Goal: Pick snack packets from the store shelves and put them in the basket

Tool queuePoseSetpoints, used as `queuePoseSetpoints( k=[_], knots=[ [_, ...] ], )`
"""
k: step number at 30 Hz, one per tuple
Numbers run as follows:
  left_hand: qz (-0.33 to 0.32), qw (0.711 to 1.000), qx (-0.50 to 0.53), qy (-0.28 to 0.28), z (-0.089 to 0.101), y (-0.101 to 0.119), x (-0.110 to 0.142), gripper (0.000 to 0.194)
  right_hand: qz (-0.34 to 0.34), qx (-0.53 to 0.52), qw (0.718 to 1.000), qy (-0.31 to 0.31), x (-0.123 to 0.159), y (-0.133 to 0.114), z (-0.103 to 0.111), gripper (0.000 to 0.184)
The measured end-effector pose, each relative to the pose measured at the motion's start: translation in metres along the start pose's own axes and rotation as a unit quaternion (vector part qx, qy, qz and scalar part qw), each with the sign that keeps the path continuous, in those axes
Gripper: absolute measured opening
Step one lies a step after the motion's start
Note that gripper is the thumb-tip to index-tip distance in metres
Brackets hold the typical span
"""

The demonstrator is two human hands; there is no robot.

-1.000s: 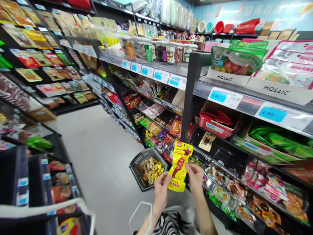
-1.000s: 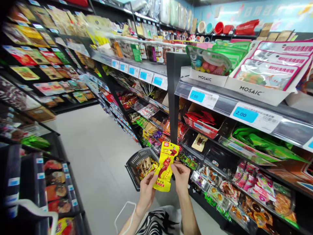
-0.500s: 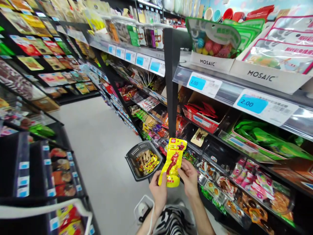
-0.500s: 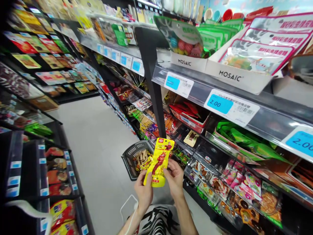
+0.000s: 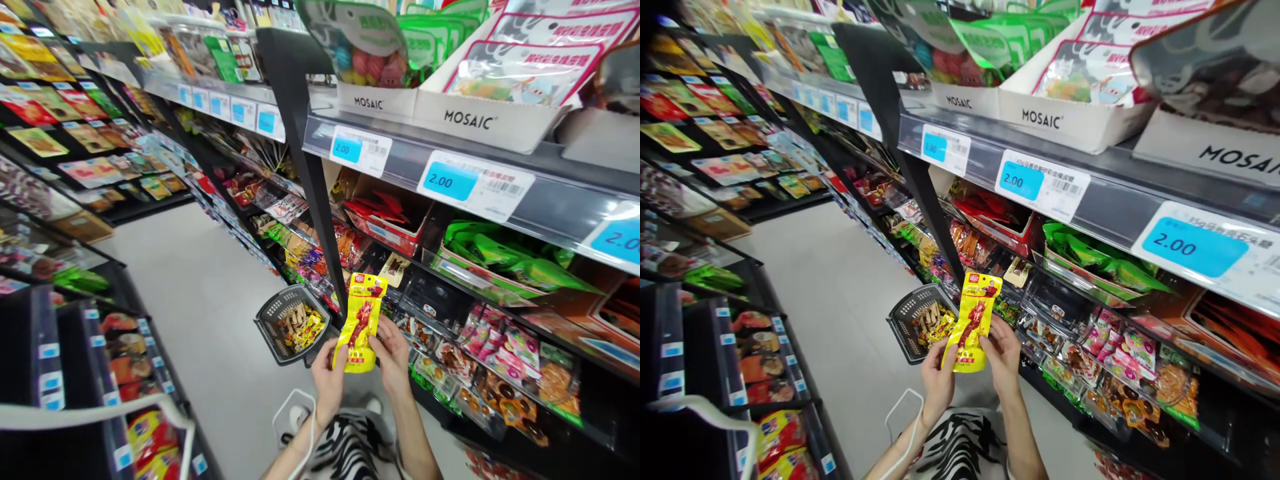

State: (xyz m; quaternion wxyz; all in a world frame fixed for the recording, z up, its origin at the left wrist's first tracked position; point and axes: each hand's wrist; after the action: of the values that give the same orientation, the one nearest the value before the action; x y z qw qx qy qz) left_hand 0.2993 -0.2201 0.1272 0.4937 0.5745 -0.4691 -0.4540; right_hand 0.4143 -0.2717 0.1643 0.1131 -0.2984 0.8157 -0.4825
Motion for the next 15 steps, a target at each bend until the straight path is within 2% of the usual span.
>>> queuePoseSetpoints(
  k=[2, 5, 6, 7, 9, 11, 12, 15],
  knots=[
    [-0.073, 0.997, -0.008, -0.001, -0.003, 0.008, 0.002, 0.026, 0.012, 0.004, 1.0, 0.012, 0.001, -0.003, 0.002, 0.053],
    [-0.261, 0.965, -0.008, -0.018, -0.007, 0.021, 0.007, 0.006, -0.003, 0.006, 1.0, 0.007, 0.006, -0.006, 0.005, 0.055],
    [-0.333, 0.942, -0.002, -0.041, -0.008, 0.024, 0.009, 0.003, -0.024, -0.005, 1.0, -0.002, 0.008, -0.007, 0.006, 0.055],
    [-0.401, 0.913, 0.0, -0.078, -0.009, 0.027, 0.012, 0.009, -0.056, -0.021, 0.998, -0.015, 0.011, -0.009, 0.007, 0.056],
    [-0.509, 0.844, -0.007, -0.171, -0.009, 0.029, 0.018, 0.017, -0.145, -0.056, 0.987, -0.044, 0.016, -0.012, 0.011, 0.063],
    [-0.563, 0.788, -0.027, -0.25, -0.011, 0.028, 0.024, 0.022, -0.229, -0.074, 0.968, -0.067, 0.019, -0.017, 0.016, 0.074],
    [-0.573, 0.772, -0.036, -0.274, -0.011, 0.026, 0.026, 0.025, -0.253, -0.077, 0.962, -0.069, 0.02, -0.02, 0.019, 0.078],
    [-0.571, 0.762, -0.04, -0.304, -0.015, 0.021, 0.034, 0.028, -0.252, -0.085, 0.963, -0.043, 0.021, -0.024, 0.028, 0.083]
  ],
)
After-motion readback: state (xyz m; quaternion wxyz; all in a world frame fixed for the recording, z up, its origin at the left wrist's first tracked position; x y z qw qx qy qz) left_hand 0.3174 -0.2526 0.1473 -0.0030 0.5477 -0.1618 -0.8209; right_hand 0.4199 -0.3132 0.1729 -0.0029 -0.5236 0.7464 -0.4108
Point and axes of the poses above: each hand's wrist, its own x-axis away from the middle knuckle, its own z-axis out of the back of the hand, y = z × x, and after that the axes turned 14 degrees about y, right-handed
